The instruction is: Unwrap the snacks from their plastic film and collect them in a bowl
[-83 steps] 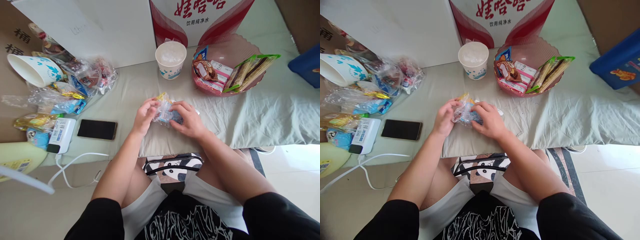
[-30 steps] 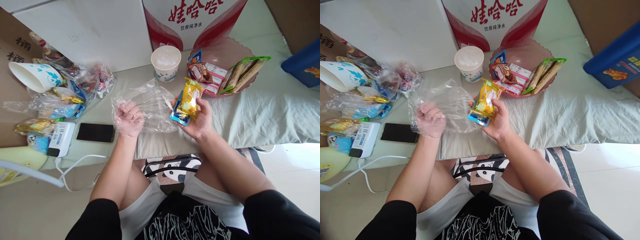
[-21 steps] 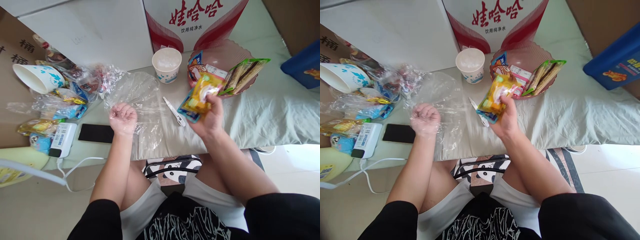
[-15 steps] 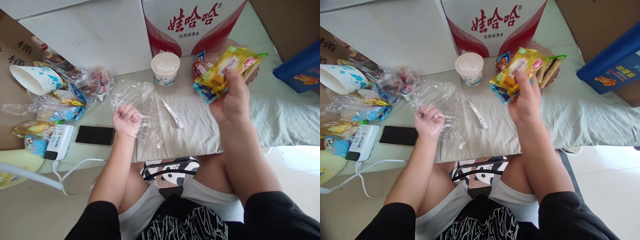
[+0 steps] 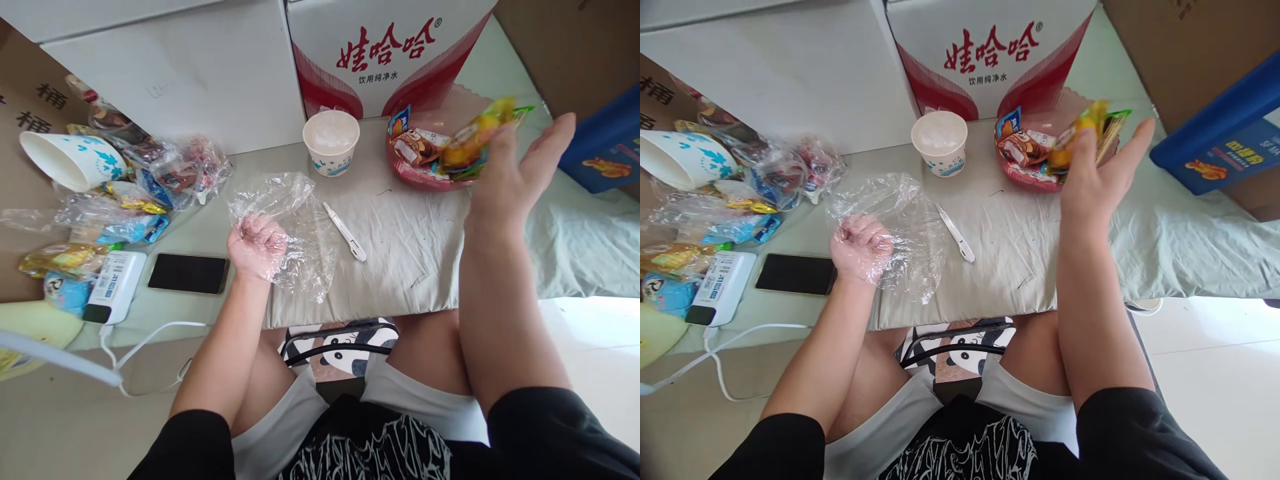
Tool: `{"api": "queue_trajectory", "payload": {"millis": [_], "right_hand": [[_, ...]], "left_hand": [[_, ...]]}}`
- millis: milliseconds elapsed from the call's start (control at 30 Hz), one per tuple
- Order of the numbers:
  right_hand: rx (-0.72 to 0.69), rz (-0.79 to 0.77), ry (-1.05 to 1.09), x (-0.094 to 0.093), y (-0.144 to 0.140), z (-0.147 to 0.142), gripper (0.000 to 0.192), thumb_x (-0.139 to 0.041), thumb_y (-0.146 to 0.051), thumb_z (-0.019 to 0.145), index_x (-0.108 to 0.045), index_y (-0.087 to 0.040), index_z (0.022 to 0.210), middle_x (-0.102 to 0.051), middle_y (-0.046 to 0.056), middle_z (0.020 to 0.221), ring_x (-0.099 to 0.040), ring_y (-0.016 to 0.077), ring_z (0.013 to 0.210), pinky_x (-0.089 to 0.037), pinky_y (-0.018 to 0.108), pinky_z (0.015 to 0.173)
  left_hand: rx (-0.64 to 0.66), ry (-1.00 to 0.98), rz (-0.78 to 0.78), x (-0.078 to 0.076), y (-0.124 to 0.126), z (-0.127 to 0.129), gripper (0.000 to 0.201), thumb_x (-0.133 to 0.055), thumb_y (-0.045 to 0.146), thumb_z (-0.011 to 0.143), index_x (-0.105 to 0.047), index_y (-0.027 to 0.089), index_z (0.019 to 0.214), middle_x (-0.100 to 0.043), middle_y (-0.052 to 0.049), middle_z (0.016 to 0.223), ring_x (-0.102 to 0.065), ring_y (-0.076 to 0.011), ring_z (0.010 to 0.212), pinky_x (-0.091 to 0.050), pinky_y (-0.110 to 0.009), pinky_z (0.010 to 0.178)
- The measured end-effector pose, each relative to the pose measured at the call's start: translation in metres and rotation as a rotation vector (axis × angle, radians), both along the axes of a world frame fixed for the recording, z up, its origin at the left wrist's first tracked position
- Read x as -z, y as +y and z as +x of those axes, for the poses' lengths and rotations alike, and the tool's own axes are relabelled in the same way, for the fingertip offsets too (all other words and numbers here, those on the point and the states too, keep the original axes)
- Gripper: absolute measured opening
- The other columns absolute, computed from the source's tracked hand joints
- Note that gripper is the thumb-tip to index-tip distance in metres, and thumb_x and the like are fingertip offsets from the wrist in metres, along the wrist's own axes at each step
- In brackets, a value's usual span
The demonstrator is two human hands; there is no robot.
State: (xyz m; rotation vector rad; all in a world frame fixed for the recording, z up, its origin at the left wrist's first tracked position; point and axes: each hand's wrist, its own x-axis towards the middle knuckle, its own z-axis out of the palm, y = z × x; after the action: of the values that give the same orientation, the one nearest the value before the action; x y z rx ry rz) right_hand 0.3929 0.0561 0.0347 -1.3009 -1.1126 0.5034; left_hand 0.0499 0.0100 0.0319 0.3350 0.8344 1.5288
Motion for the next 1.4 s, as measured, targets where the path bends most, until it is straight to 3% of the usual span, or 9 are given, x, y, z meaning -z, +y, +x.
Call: {"api": "queue_trajectory", "payload": {"millis": [133,300,567,767,900,1033,1133,1300,1400], "right_hand": [[0.261,-0.127,-0.657,0.023,-0.022,-0.018,0.038,-0.066,-0.030,0.082,-0.066,-0.025,0.120,-0.064,0.014,0.131,-0.044,0.0404,0.140,-0.023,0.068,0.117],[0.273,-0.319,-0.898,0.044,-0.022,-0.027,0.023,-0.052,-0.033,0.088,-0.069,-0.022,0.099,-0.070,0.011,0.100,-0.055,0.0350,0.114,-0.034,0.060,0.101],[0.056,-0.125,-0.802,0.019,-0.067,-0.065,0.029,-0.058,-0.038,0.090,-0.070,-0.023,0.112,-0.068,0.013,0.115,-0.055,0.0385,0.121,-0.037,0.062,0.103],[-0.581,0.024,-0.378,0.018,-0.098,-0.123,0.077,-0.068,-0.053,0.087,-0.039,-0.027,0.153,-0.047,0.013,0.156,-0.046,0.0340,0.144,-0.042,0.055,0.117],[-0.722,0.073,-0.176,0.024,-0.096,-0.137,0.042,-0.067,-0.050,0.091,-0.060,-0.027,0.126,-0.065,0.008,0.136,-0.055,0.0284,0.139,-0.044,0.053,0.118],[-0.482,0.005,-0.106,0.018,-0.095,-0.125,0.026,-0.062,-0.040,0.095,-0.061,-0.023,0.076,-0.071,0.002,0.082,-0.070,0.0199,0.089,-0.056,0.039,0.087],[-0.298,-0.076,-0.066,0.016,-0.091,-0.112,0.040,-0.060,-0.040,0.095,-0.051,-0.022,0.061,-0.053,-0.003,0.054,-0.050,0.0120,0.054,-0.043,0.027,0.058],[-0.197,-0.143,-0.026,0.027,-0.087,-0.099,0.043,-0.062,-0.042,0.091,-0.042,-0.024,0.058,-0.044,-0.005,0.046,-0.037,0.0100,0.045,-0.029,0.026,0.049],[-0.178,-0.225,-0.089,0.039,-0.090,-0.096,0.041,-0.060,-0.045,0.089,-0.043,-0.024,0.059,-0.044,-0.005,0.047,-0.036,0.0103,0.046,-0.028,0.027,0.050]], "left_hand": [[0.018,-0.048,-0.032,-0.002,-0.001,0.000,0.047,-0.039,0.029,0.103,-0.032,0.019,0.058,-0.029,0.006,0.053,-0.020,-0.0058,0.041,-0.026,-0.019,0.040],[0.103,-0.100,-0.093,-0.005,-0.005,0.001,0.048,-0.036,0.037,0.104,-0.036,0.019,0.060,-0.033,0.006,0.053,-0.016,-0.0043,0.038,-0.021,-0.019,0.038],[0.258,0.025,-0.173,0.001,-0.016,-0.002,0.047,-0.040,0.051,0.101,-0.042,0.020,0.066,-0.029,0.008,0.050,0.003,-0.0011,0.035,-0.002,-0.022,0.034],[0.294,0.044,-0.261,0.004,-0.039,0.003,0.048,-0.045,0.062,0.097,-0.037,0.024,0.068,-0.007,0.010,0.044,0.009,-0.0038,0.035,0.004,-0.025,0.034],[0.556,-0.050,-0.305,-0.002,-0.041,0.012,0.046,-0.042,0.057,0.096,-0.033,0.023,0.066,-0.019,0.007,0.044,0.000,-0.0048,0.032,-0.002,-0.024,0.032],[0.625,0.048,-0.262,0.007,-0.032,0.028,0.035,-0.040,0.044,0.096,-0.046,0.021,0.071,-0.043,0.003,0.054,-0.020,-0.0055,0.034,-0.017,-0.021,0.035],[0.599,0.380,-0.165,0.022,-0.035,0.041,0.040,-0.045,0.047,0.096,-0.056,0.018,0.072,-0.054,-0.001,0.060,-0.044,-0.0095,0.046,-0.030,-0.022,0.043],[0.808,0.595,0.048,0.031,-0.047,0.046,0.051,-0.056,0.067,0.090,-0.067,0.018,0.099,-0.069,-0.005,0.084,-0.064,-0.0174,0.072,-0.050,-0.030,0.066],[0.823,0.775,0.114,0.033,-0.048,0.041,0.053,-0.077,0.049,0.079,-0.062,0.020,0.120,-0.071,-0.007,0.104,-0.067,-0.0199,0.087,-0.054,-0.032,0.076]]}}
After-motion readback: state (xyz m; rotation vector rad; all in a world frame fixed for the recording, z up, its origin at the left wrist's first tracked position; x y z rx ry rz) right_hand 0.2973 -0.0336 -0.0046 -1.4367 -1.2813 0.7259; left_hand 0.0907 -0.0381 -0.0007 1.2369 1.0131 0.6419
